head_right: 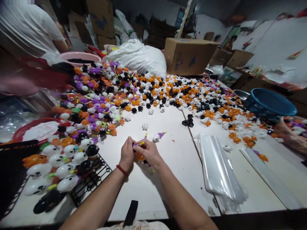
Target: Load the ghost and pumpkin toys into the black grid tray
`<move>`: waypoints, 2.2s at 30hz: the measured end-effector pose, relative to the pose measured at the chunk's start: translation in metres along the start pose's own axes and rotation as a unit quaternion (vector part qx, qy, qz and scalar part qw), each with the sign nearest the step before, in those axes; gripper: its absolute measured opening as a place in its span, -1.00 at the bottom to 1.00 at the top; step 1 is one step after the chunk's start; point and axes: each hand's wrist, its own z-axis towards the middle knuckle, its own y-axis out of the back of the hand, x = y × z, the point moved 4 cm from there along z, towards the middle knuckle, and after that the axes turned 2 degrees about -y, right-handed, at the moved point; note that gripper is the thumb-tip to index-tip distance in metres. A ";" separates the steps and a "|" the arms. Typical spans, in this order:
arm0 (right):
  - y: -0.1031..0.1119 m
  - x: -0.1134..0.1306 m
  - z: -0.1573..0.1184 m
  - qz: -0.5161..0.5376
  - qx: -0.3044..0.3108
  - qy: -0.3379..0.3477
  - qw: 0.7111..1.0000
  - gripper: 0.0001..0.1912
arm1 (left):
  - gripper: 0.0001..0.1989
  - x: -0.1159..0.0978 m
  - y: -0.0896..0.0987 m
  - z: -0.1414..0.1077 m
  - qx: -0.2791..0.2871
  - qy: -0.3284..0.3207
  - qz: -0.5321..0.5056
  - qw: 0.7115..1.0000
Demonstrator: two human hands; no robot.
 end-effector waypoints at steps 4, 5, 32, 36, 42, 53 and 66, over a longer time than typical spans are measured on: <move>0.010 0.009 0.005 -0.062 -0.006 0.004 0.998 -0.56 | -0.46 0.000 0.004 0.001 -0.029 -0.014 0.010 0.999; 0.016 0.011 0.007 -0.074 -0.024 0.005 0.997 -0.53 | -0.47 0.000 0.004 0.002 -0.036 -0.014 0.015 0.999; 0.041 0.022 -0.008 -0.056 -0.003 -0.014 0.998 -0.63 | -0.44 -0.006 -0.007 -0.001 0.032 -0.020 -0.002 0.999; 0.042 0.022 -0.015 -0.169 0.032 0.041 0.984 -0.46 | -0.44 -0.007 -0.008 -0.001 0.046 -0.023 -0.010 0.999; 0.037 0.027 -0.025 -0.289 0.040 0.105 0.951 -0.62 | -0.46 -0.008 -0.010 -0.003 0.066 -0.022 -0.017 0.997; 0.030 0.028 -0.029 -0.339 -0.045 0.237 0.909 -0.74 | -0.47 -0.010 -0.013 -0.005 0.079 -0.019 -0.035 0.996; 0.022 0.031 -0.037 -0.367 -0.034 0.232 0.900 -0.81 | -0.49 -0.010 -0.012 -0.004 0.078 -0.010 -0.037 0.996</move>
